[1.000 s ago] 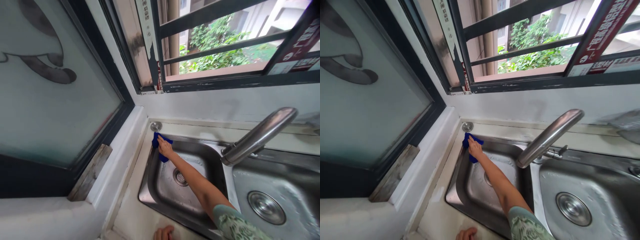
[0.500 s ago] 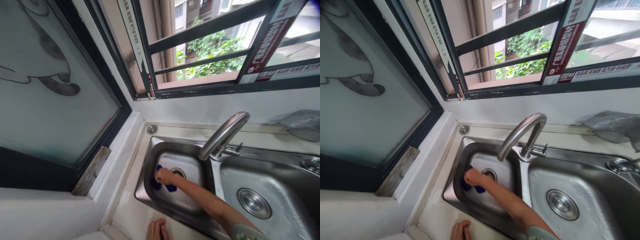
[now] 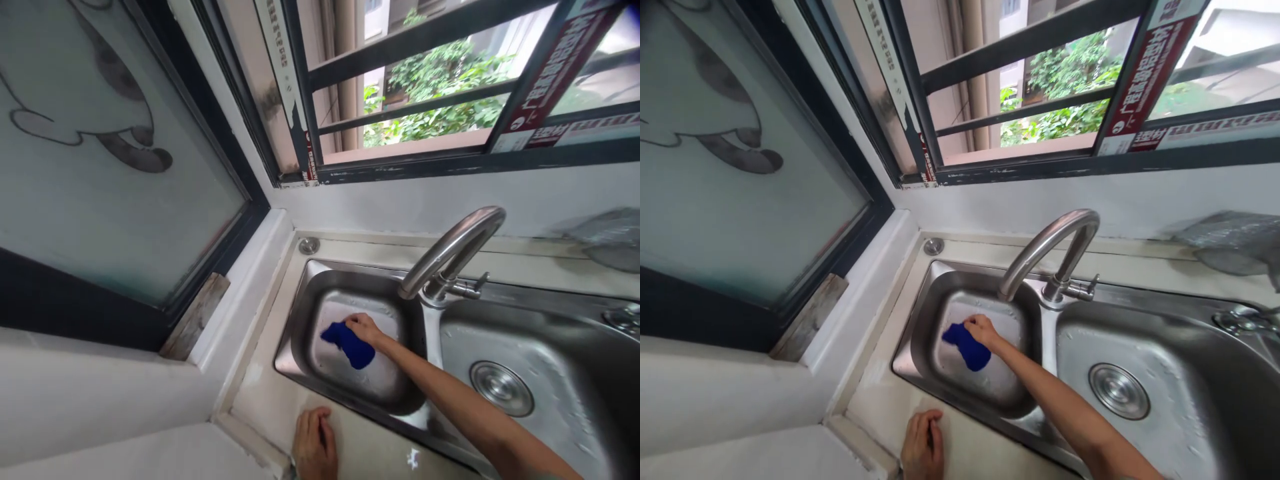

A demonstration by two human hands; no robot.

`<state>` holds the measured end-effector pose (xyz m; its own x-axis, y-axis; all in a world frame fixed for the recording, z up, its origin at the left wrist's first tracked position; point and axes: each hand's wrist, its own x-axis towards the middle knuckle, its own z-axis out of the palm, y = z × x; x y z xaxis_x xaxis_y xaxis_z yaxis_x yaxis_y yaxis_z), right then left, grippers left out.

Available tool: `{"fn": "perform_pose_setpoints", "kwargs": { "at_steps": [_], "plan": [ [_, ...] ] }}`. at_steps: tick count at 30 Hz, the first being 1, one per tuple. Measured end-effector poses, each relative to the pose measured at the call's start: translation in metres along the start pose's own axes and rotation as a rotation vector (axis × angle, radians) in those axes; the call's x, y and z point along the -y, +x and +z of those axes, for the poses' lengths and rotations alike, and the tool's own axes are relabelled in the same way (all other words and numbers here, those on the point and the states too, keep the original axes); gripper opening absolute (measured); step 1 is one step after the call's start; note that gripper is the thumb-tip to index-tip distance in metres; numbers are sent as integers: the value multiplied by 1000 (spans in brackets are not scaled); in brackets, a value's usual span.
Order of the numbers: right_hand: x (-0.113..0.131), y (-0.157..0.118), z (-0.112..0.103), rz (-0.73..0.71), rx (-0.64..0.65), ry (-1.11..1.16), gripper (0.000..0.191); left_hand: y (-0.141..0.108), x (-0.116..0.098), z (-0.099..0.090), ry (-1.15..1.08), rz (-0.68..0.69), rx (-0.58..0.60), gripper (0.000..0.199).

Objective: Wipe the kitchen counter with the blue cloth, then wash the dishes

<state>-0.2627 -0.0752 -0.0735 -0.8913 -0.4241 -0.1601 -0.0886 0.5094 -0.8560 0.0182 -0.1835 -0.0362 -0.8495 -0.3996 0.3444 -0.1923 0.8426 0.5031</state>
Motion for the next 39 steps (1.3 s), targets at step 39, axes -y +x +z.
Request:
{"fn": "perform_pose_setpoints", "kwargs": {
  "at_steps": [39],
  "plan": [
    [37, -101, 31, -530, 526, -273, 55, 10, -9, -10, 74, 100, 16, 24]
  ]
}}
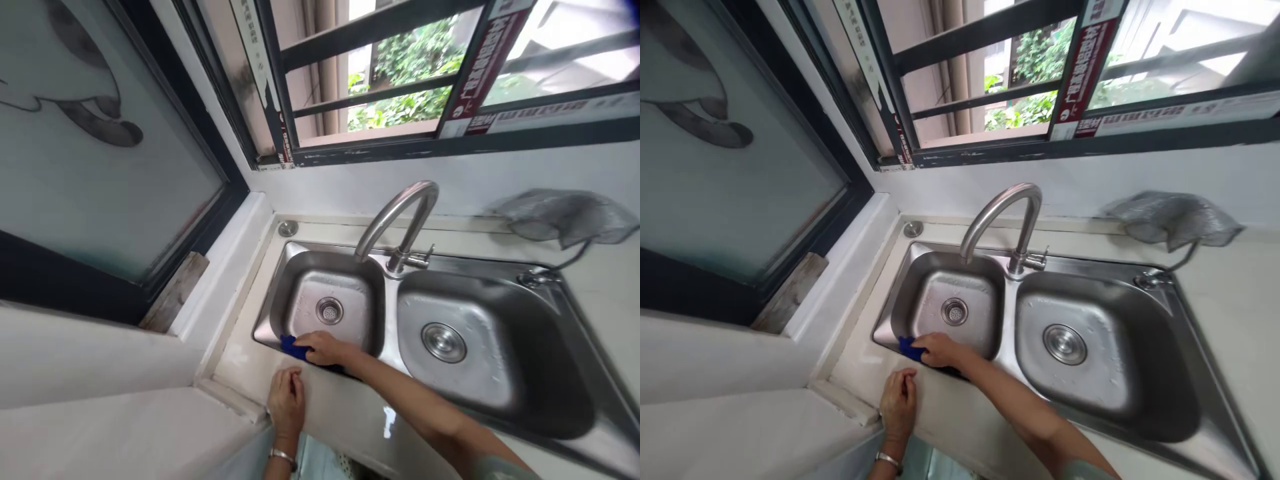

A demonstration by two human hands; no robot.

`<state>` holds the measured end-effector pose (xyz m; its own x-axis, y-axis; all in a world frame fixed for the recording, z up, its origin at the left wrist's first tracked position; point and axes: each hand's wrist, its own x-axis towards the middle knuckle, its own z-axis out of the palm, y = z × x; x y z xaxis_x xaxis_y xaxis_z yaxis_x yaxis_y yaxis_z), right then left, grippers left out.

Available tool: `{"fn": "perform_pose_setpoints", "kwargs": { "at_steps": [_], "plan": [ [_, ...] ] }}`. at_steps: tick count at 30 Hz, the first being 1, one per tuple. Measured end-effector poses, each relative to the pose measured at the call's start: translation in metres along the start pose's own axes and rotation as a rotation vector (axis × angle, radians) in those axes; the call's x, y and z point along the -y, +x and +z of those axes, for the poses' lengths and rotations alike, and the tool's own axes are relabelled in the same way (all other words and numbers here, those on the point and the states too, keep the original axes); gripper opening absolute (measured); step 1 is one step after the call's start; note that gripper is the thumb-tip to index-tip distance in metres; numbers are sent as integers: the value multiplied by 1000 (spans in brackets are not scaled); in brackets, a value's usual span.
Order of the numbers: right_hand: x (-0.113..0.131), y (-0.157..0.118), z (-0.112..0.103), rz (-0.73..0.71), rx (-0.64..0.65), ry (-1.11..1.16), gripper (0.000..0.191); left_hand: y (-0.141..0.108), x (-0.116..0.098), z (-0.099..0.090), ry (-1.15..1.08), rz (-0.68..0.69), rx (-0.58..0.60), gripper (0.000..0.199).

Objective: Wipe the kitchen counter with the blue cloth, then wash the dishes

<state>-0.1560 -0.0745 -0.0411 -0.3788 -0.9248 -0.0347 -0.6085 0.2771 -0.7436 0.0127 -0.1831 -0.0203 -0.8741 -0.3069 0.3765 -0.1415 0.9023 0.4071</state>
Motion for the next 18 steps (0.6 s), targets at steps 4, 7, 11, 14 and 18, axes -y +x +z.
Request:
{"fn": "perform_pose_setpoints", "kwargs": {
  "at_steps": [4, 7, 11, 14, 18],
  "plan": [
    [-19, -69, -31, 112, 113, -116, 46, 0, 2, 2, -3, -3, 5, 22],
    [-25, -101, -67, 233, 177, -260, 30, 1, 3, 3, 3, 3, 10, 23],
    [-28, -116, -110, 386, -113, -326, 38, 1, 5, 4, 9, 23, 17, 24],
    [-26, -131, -123, 429, -487, -322, 46, 1, 6, 5, 9, 28, 9, 23],
    [-14, -191, -99, 163, -573, -309, 41, 0, 6, 6, 7, 13, 13, 23]
  ]
}}
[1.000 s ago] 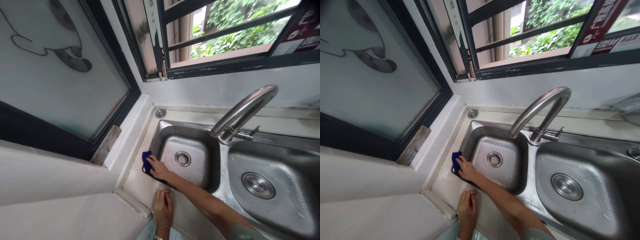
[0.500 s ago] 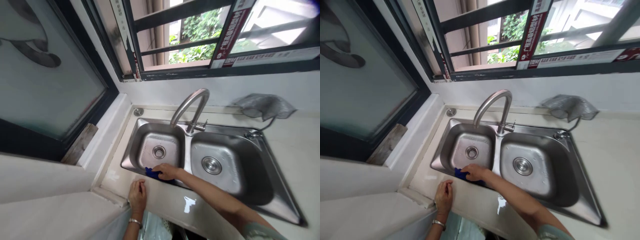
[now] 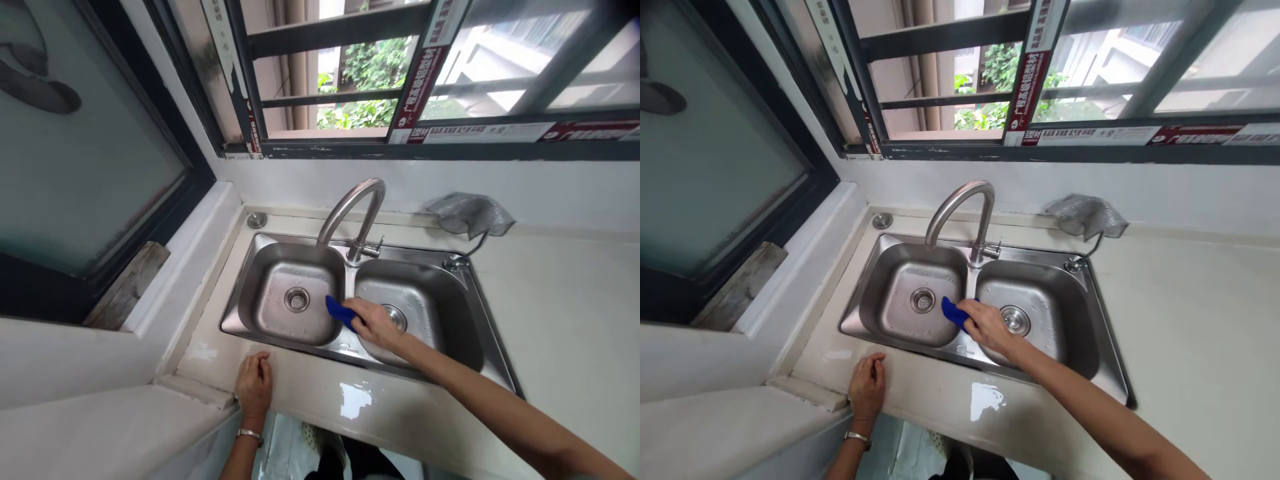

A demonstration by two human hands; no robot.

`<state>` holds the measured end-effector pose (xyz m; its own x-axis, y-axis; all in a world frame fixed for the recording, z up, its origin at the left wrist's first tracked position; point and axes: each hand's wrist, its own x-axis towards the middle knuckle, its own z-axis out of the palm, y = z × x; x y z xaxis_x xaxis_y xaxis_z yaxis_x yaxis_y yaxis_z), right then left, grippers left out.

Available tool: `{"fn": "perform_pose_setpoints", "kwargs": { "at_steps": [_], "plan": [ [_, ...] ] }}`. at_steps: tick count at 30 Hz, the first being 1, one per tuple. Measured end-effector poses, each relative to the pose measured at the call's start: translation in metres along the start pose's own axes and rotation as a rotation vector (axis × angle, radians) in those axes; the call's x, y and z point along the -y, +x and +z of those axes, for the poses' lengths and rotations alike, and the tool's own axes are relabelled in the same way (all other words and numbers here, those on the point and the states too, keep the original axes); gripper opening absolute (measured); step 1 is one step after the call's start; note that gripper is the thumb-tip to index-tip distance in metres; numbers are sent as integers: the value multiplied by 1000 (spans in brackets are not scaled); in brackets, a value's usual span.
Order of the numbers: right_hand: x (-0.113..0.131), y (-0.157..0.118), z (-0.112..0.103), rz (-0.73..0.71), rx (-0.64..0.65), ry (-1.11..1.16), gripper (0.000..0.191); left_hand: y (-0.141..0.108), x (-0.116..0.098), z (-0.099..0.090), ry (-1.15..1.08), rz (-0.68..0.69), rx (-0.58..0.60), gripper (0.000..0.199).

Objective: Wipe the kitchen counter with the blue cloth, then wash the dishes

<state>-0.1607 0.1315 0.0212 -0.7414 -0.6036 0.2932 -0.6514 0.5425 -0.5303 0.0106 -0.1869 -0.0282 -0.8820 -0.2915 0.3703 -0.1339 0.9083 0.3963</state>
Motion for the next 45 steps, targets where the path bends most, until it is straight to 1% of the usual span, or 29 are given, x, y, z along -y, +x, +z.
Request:
{"fn": "perform_pose_setpoints", "kwargs": {
  "at_steps": [2, 3, 4, 6, 8, 9, 10, 12, 15, 17, 18, 20, 22, 24, 25, 26, 27, 29, 30, 31, 33, 35, 37, 38, 39, 40, 42, 45],
  "plan": [
    [7, -50, -7, -100, -8, -8, 41, -1, -1, 0, -4, -4, 10, 22],
    [12, -76, -11, -132, 20, -29, 41, -2, -1, 0, -6, -6, 15, 21],
    [19, -99, -14, -169, 74, -55, 42, -2, -2, 0, -6, -8, 18, 21],
    [37, -133, -16, -240, 262, -93, 46, -2, -3, 0, -4, -13, 18, 20],
    [58, -147, -11, -264, 440, -105, 47, -3, -3, 0, -6, -18, 18, 19],
    [69, -146, -5, -268, 496, -100, 47, -3, -3, 0, -7, -19, 20, 19],
    [78, -141, 3, -270, 523, -92, 45, -3, -3, 0, -10, -22, 23, 19],
    [92, -122, 25, -291, 509, -91, 39, -4, -3, 1, -11, -30, 29, 18],
    [101, -77, 65, -314, 433, -147, 32, -5, -3, 2, -16, -40, 29, 19],
    [97, -40, 88, -275, 395, -196, 30, -5, -3, 1, -20, -39, 24, 19],
    [93, -20, 97, -220, 375, -219, 29, -5, -4, 1, -22, -39, 21, 19],
    [79, 20, 106, -24, 322, -253, 28, -4, -4, 0, -25, -41, 18, 19],
    [59, 53, 105, 173, 211, -242, 30, -4, -4, -1, -29, -46, 19, 19],
    [39, 73, 98, 283, 99, -209, 34, -4, -4, -2, -36, -48, 27, 20],
    [30, 77, 94, 309, 89, -198, 36, -4, -4, -3, -38, -48, 32, 20],
    [24, 78, 91, 323, 114, -195, 37, -4, -4, -3, -38, -49, 37, 21],
    [19, 77, 88, 331, 167, -197, 36, -4, -3, -3, -38, -52, 38, 21],
    [20, 71, 86, 337, 272, -200, 31, -3, -3, -3, -33, -64, 27, 21],
    [26, 69, 87, 339, 291, -199, 30, -2, -3, -3, -34, -66, 25, 22],
    [35, 66, 89, 337, 281, -194, 30, -2, -3, -3, -36, -65, 28, 22],
    [62, 64, 99, 295, 237, -164, 34, 0, -2, -3, -44, -62, 40, 24],
    [95, 65, 113, 188, 209, -108, 34, 1, 0, -2, -47, -54, 54, 25],
    [125, 67, 128, 80, 285, -77, 28, 3, 3, -2, -38, -52, 53, 27],
    [135, 67, 134, 88, 310, -87, 27, 4, 4, -1, -36, -47, 57, 28],
    [142, 67, 139, 152, 302, -107, 28, 5, 6, 0, -38, -44, 59, 29],
    [144, 65, 141, 202, 295, -120, 29, 6, 7, 1, -47, -39, 69, 30],
    [139, 53, 137, 270, 260, -141, 29, 10, 10, 3, -59, -41, 90, 32],
    [117, 18, 113, 291, 201, -167, 27, 13, 10, 4, -42, -66, 118, 34]
  ]
}}
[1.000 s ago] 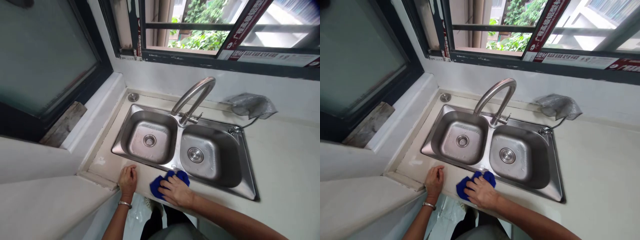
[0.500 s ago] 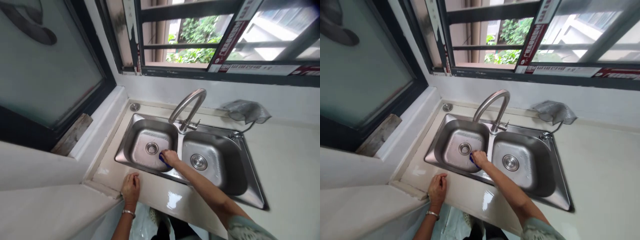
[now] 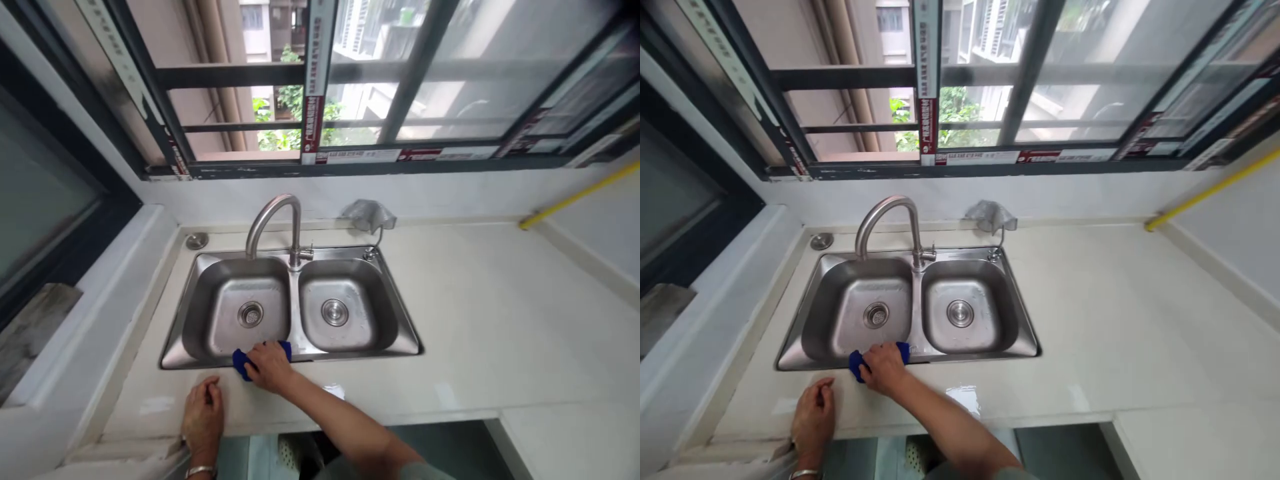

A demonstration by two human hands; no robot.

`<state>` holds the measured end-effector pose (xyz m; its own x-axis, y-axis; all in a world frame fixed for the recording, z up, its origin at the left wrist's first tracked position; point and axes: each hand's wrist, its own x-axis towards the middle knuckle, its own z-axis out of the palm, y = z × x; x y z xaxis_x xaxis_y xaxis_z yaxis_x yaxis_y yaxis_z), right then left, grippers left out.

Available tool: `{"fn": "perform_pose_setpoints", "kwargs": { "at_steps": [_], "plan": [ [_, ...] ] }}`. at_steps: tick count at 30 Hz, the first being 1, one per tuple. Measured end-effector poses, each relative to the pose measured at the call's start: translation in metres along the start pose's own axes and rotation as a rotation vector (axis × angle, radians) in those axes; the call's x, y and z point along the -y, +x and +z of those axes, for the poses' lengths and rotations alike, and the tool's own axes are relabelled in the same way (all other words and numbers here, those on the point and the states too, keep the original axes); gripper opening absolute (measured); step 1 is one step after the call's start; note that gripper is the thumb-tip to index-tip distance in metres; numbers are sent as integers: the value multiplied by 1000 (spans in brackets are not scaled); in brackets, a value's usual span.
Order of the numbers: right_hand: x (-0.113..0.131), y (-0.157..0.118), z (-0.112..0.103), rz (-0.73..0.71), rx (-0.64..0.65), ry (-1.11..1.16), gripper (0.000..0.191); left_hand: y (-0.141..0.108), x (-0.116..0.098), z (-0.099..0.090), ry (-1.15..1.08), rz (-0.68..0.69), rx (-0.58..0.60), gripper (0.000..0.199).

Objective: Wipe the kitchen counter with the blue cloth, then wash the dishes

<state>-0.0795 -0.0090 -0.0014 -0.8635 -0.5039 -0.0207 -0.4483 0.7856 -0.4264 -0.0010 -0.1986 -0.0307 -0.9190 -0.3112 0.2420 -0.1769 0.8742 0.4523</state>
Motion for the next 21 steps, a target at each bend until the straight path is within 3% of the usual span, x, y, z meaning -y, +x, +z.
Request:
{"fn": "perform_pose_setpoints", "kwargs": {
  "at_steps": [6, 9, 14, 18, 21],
  "plan": [
    [-90, -86, -37, 141, -139, -101, 25, 3, -2, 1, 16, -48, 26, 39],
    [-135, -123, -56, 210, -132, -133, 24, 7, -2, 0, -4, -69, 62, 41],
    [-209, -153, -98, 516, -131, -154, 24, 8, -1, 0, -57, -48, 36, 39],
    [-260, -164, -154, 784, -358, -178, 44, 7, 0, 0, -78, -20, 10, 37],
    [-285, -197, -187, 939, -548, -153, 63, 6, 1, -1, -76, 23, -15, 38]
  ]
}}
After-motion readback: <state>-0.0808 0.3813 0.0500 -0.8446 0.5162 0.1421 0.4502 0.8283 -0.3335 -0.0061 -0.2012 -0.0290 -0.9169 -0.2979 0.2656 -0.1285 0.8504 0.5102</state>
